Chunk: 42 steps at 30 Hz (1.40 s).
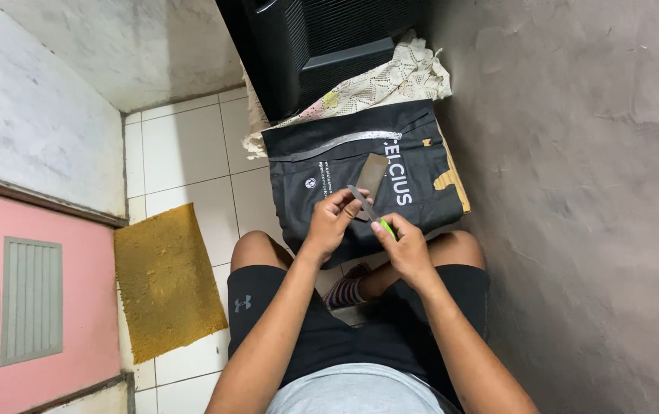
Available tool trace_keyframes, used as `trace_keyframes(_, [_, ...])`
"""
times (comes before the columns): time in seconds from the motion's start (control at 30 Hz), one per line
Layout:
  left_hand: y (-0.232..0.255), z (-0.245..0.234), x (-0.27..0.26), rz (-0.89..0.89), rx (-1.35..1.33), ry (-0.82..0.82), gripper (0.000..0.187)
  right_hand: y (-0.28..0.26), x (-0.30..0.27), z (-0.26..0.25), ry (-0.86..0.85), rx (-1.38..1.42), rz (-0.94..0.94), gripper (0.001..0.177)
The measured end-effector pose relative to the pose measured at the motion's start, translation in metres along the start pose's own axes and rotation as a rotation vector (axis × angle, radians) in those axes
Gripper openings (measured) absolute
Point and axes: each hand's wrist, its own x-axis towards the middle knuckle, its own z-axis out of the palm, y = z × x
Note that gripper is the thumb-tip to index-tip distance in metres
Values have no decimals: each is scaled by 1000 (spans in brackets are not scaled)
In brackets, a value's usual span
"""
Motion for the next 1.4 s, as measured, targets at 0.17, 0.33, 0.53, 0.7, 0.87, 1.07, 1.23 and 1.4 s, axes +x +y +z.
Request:
trace_keyframes(0.17, [1,5,-1,-13,-11,18,29,-13,-9,-1,10,-39,-11,18])
trace_keyframes(0.33, [4,10,-3,-36,-29,27,29,-9,-12,-1,10,-53,5,18])
trace_keyframes(0.53, [-1,8,-1,-53,-14,21,31,-19,-13,0,34,-39,-2,15])
trace_keyframes(0.7, [12,7,-2,-66,-2,24,30,-16,-11,4,60,-40,-13,14])
trace_keyframes(0.87, [5,8,0,-77,0,19,30,0,-10,5,53,-39,2,16])
trace_keyframes(1.07, [-23,-2,4,-81,157,52,25,-42,-30,4,9,104,-56,36])
trace_keyframes(1.23, [-13,-11,4,-63,324,41,27,-48,-35,-1,43,137,-95,47])
trace_keyframes(1.4, [3,-28,3,153,674,53,30,-19,-13,-9,152,-163,-74,52])
